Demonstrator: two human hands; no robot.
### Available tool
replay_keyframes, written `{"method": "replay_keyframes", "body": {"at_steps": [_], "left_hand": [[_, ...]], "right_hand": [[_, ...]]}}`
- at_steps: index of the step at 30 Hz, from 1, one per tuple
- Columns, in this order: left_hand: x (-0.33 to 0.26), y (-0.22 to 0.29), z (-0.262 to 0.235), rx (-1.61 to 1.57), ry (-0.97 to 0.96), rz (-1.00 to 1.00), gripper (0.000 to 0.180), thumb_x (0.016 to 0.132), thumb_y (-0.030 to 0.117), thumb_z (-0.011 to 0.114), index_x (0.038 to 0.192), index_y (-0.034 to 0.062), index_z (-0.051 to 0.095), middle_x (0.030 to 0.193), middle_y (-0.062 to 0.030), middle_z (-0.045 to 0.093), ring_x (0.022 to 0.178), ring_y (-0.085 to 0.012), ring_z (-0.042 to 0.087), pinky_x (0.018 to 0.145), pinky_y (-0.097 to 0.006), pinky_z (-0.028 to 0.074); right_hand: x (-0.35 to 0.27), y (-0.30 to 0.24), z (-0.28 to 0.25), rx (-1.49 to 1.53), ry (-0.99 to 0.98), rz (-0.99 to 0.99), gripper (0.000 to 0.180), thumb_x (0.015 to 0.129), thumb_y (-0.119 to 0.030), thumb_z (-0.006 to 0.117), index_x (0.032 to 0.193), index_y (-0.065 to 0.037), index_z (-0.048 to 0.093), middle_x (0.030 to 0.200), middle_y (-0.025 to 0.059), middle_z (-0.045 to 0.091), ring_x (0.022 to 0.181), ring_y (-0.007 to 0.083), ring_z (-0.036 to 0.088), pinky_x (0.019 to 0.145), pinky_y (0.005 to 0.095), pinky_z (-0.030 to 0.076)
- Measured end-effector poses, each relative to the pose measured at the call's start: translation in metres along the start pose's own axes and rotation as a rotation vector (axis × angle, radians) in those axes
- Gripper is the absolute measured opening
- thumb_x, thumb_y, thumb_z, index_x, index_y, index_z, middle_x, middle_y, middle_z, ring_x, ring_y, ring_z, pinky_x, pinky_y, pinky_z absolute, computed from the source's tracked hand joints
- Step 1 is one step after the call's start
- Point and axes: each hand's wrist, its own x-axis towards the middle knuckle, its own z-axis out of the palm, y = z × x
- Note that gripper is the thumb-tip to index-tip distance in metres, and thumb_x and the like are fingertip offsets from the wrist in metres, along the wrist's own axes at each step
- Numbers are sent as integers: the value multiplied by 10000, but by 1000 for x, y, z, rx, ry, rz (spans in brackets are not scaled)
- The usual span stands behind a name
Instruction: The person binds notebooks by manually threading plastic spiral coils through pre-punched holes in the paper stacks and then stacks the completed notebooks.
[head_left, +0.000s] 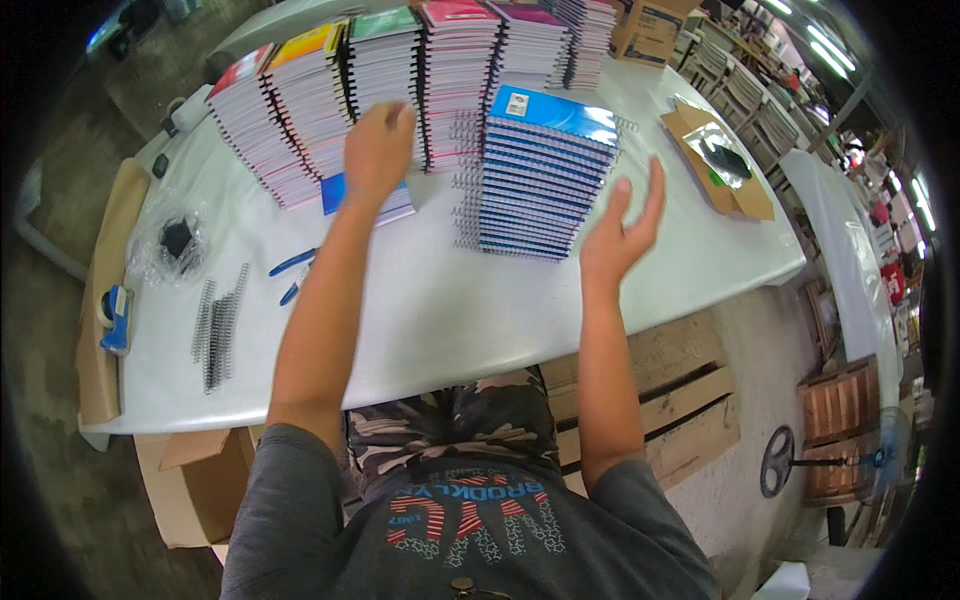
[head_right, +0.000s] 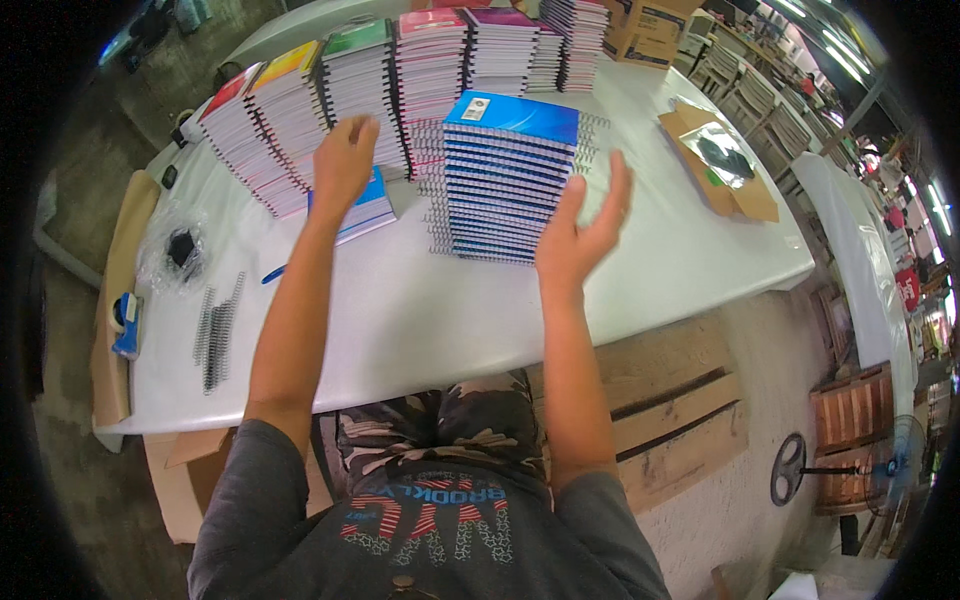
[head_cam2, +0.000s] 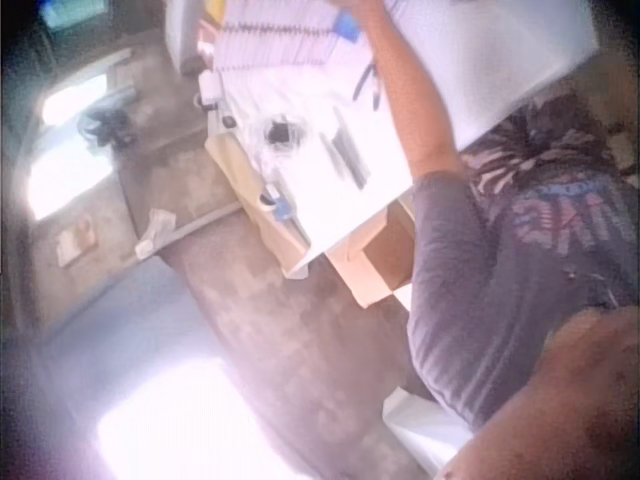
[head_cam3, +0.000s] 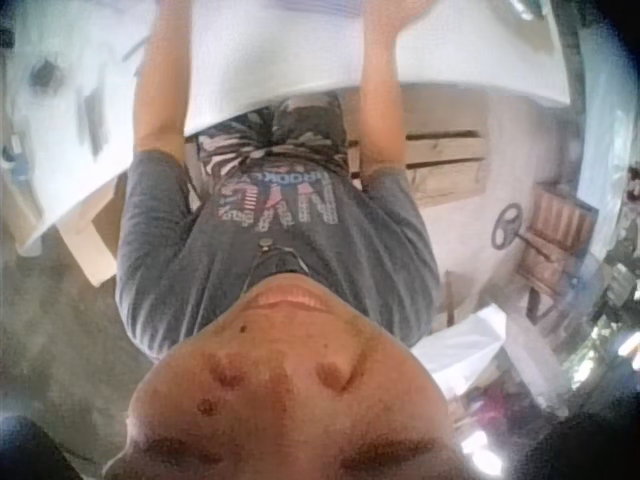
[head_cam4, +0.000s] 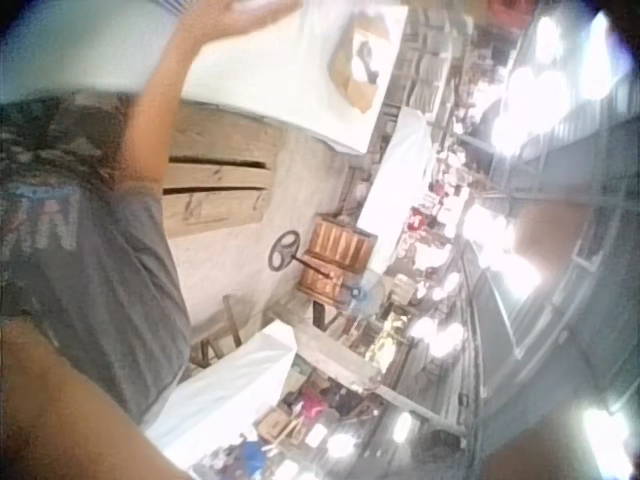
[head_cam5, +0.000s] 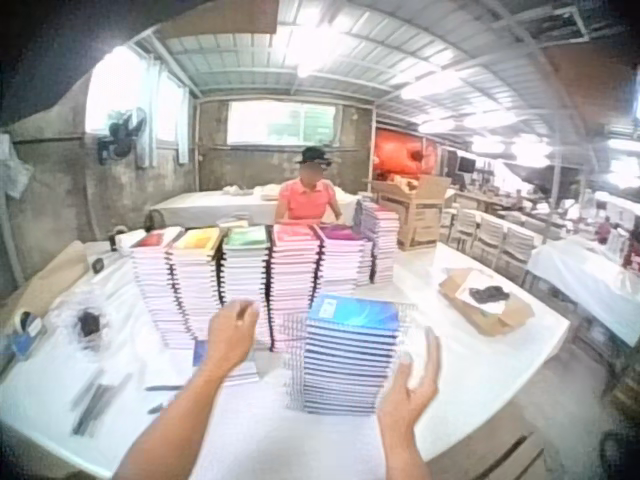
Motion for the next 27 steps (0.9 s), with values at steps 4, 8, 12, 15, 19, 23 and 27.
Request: {"method": "replay_keyframes", "body": {"at_steps": [4,8,12,15,19,23,27], "left_hand": [[-47,-92,-34,669,-423,58,354,875,310,537,1052,15,620,1046,-165,633,912,-333,606,825,-403,474],[-88,-83,-52,631,-187,185,280,890,244,526,1034,25,623,931,-159,650,846,-333,620,735,-412,489],[-124,11,-77,91,-217,-225,202,890,161,541,959,-14,612,689,-205,544,580,-249,539,584,-338,434],[-162,59,-89,-421,-176,-432,213,918,153,533,977,-21,642,826,-99,657,721,-154,560,695,-291,459],[-161,21,-105,-264,3,-264,231,887,85,520,1076,-20,601,1050,-111,625,1002,-152,535,863,-292,415],[-180,-38,-98,-558,-380,-487,320,801,-23,461,1111,-10,540,1003,-73,594,952,-151,532,846,-283,418],[-205,-44,-67,-554,-413,-582,250,818,-23,477,1060,2,533,935,-66,571,909,-148,530,837,-286,418]], "right_hand": [[-50,-3,-20,30,-78,-52,399,876,-132,534,1243,15,478,1236,148,536,1208,315,420,1030,415,282],[-111,-16,-9,223,-447,44,442,818,-95,583,1232,22,480,1239,167,524,1189,337,437,1020,424,297],[-149,-61,7,15,-723,-233,558,762,-107,622,1287,-31,449,1305,189,464,1213,367,440,979,471,345],[-155,-64,14,166,-625,-231,492,773,-40,592,1255,-55,492,1275,176,502,1165,355,495,952,480,377],[-143,-46,-5,631,-874,587,263,857,-29,562,1116,17,561,997,96,637,897,129,580,814,259,445],[-143,-8,-2,642,-1238,707,275,850,-32,589,1119,15,560,976,51,623,853,87,537,784,244,443],[-149,-3,6,586,-1212,606,298,839,-41,610,1131,-6,563,987,59,629,857,103,556,788,241,446]]}}
